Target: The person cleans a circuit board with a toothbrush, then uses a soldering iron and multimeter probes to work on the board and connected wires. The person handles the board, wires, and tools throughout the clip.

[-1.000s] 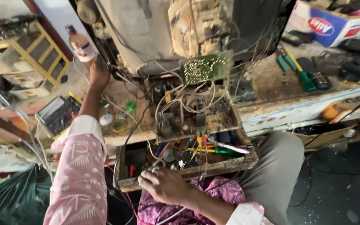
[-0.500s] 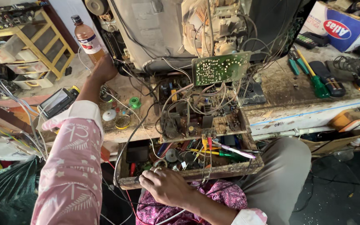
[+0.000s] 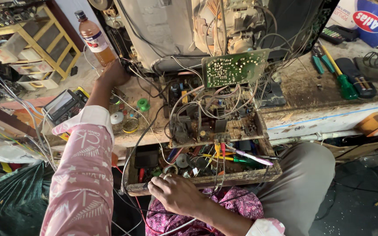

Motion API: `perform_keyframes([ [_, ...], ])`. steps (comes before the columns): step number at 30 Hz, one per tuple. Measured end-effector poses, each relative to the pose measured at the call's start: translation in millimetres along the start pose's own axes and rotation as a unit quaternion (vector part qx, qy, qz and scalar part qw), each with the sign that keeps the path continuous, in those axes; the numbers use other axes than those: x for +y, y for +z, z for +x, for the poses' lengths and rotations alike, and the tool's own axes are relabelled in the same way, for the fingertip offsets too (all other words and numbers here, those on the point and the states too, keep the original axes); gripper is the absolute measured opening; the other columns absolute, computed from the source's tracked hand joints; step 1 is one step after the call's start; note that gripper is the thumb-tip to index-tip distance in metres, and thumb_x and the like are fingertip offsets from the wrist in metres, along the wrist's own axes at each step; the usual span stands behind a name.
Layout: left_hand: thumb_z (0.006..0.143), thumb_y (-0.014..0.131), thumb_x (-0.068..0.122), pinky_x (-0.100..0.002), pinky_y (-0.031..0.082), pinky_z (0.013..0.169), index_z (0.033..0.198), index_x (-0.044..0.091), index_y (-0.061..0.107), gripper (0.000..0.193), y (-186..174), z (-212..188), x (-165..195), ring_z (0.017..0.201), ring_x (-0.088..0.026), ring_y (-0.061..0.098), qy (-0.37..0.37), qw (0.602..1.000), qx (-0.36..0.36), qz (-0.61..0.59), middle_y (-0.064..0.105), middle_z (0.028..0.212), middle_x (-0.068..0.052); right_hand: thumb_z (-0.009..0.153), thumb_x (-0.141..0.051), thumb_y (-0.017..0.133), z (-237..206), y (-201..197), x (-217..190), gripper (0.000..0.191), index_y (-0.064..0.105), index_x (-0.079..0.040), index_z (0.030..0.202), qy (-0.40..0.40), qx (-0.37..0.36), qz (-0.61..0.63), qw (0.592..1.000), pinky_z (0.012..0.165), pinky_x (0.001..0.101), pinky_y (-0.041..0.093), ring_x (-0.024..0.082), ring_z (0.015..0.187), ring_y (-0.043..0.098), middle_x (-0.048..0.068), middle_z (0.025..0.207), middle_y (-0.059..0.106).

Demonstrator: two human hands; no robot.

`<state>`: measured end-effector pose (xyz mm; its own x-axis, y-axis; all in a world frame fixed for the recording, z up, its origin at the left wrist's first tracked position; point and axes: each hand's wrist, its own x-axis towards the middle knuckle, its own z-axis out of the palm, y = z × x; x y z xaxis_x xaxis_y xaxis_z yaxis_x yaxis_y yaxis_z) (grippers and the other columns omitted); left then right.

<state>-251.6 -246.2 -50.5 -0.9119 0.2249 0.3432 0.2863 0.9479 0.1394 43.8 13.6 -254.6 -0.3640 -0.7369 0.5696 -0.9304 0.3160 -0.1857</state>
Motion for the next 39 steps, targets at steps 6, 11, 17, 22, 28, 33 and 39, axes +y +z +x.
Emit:
perform_keyframes([
  [6, 0.086, 0.068, 0.018, -0.055, 0.055, 0.085, 0.098, 0.0, 0.072, 0.022, 0.6, -2.0, 0.2, 0.095, -0.049, 0.067, 0.054, 0.998, 0.036, -0.003, 0.071, 0.099, -0.029, 0.093, -0.002, 0.066, -0.2, 0.5, -0.3, 0.036, 0.07, 0.0, 0.128, -0.002, 0.004, -0.004, 1.0, 0.079, 0.0452, 0.064, 0.034, 0.098, 0.075, 0.023, 0.132, 0.069],
  [11, 0.085, 0.068, 0.017, -0.054, 0.056, 0.085, 0.094, -0.003, 0.072, 0.023, -1.7, -2.0, 3.5, 0.092, -0.049, 0.068, 0.019, 0.999, 0.038, 0.024, 0.07, 0.097, -0.031, 0.094, -0.003, 0.067, 0.3, -0.6, -0.8, 0.034, 0.07, 0.001, 0.128, 0.011, -0.012, 0.007, 1.0, 0.075, 0.045, 0.064, 0.033, 0.093, 0.075, 0.023, 0.132, 0.069],
  [17, 0.083, 0.071, 0.017, -0.054, 0.056, 0.082, 0.091, -0.006, 0.072, 0.024, -3.5, -4.6, 6.6, 0.09, -0.048, 0.069, 0.003, 0.999, 0.039, 0.003, 0.07, 0.095, -0.031, 0.094, -0.003, 0.066, -1.3, 0.2, 0.3, 0.035, 0.07, 0.002, 0.128, -0.001, -0.002, -0.008, 1.0, 0.077, 0.045, 0.065, 0.033, 0.095, 0.074, 0.024, 0.131, 0.068],
  [22, 0.084, 0.068, 0.014, -0.053, 0.057, 0.082, 0.092, -0.005, 0.072, 0.022, -5.1, -6.0, 8.3, 0.09, -0.049, 0.069, -0.013, 0.999, 0.035, -0.015, 0.07, 0.094, -0.031, 0.093, -0.003, 0.066, -2.0, 1.9, 2.0, 0.035, 0.07, 0.001, 0.128, -0.006, 0.0, -0.016, 1.0, 0.075, 0.0447, 0.065, 0.033, 0.095, 0.074, 0.024, 0.131, 0.069],
  [28, 0.087, 0.067, 0.014, -0.055, 0.055, 0.081, 0.095, -0.005, 0.072, 0.021, -5.0, -5.9, 7.1, 0.092, -0.05, 0.068, -0.003, 0.998, 0.048, -0.033, 0.069, 0.095, -0.032, 0.1, -0.003, 0.066, -2.0, 2.2, 1.4, 0.03, 0.069, 0.001, 0.13, 0.012, -0.018, 0.01, 1.0, 0.074, 0.0431, 0.065, 0.032, 0.093, 0.074, 0.023, 0.132, 0.069],
  [33, 0.087, 0.066, 0.014, -0.054, 0.055, 0.083, 0.096, -0.004, 0.071, 0.021, -4.8, -6.2, 6.4, 0.094, -0.05, 0.067, -0.002, 0.998, 0.046, -0.041, 0.069, 0.097, -0.032, 0.089, -0.002, 0.067, -2.6, -0.1, 0.9, 0.039, 0.07, 0.0, 0.127, 0.0, -0.005, -0.018, 1.0, 0.077, 0.0447, 0.065, 0.034, 0.096, 0.075, 0.022, 0.132, 0.068],
  [39, 0.089, 0.066, 0.015, -0.054, 0.055, 0.082, 0.096, -0.004, 0.07, 0.021, -6.0, -5.4, 6.6, 0.095, -0.05, 0.067, 0.013, 0.998, 0.051, -0.039, 0.069, 0.097, -0.031, 0.09, 0.0, 0.067, -2.0, -1.0, 1.3, 0.039, 0.069, 0.001, 0.129, 0.002, -0.022, -0.014, 1.0, 0.076, 0.0444, 0.065, 0.033, 0.094, 0.074, 0.024, 0.133, 0.067],
])
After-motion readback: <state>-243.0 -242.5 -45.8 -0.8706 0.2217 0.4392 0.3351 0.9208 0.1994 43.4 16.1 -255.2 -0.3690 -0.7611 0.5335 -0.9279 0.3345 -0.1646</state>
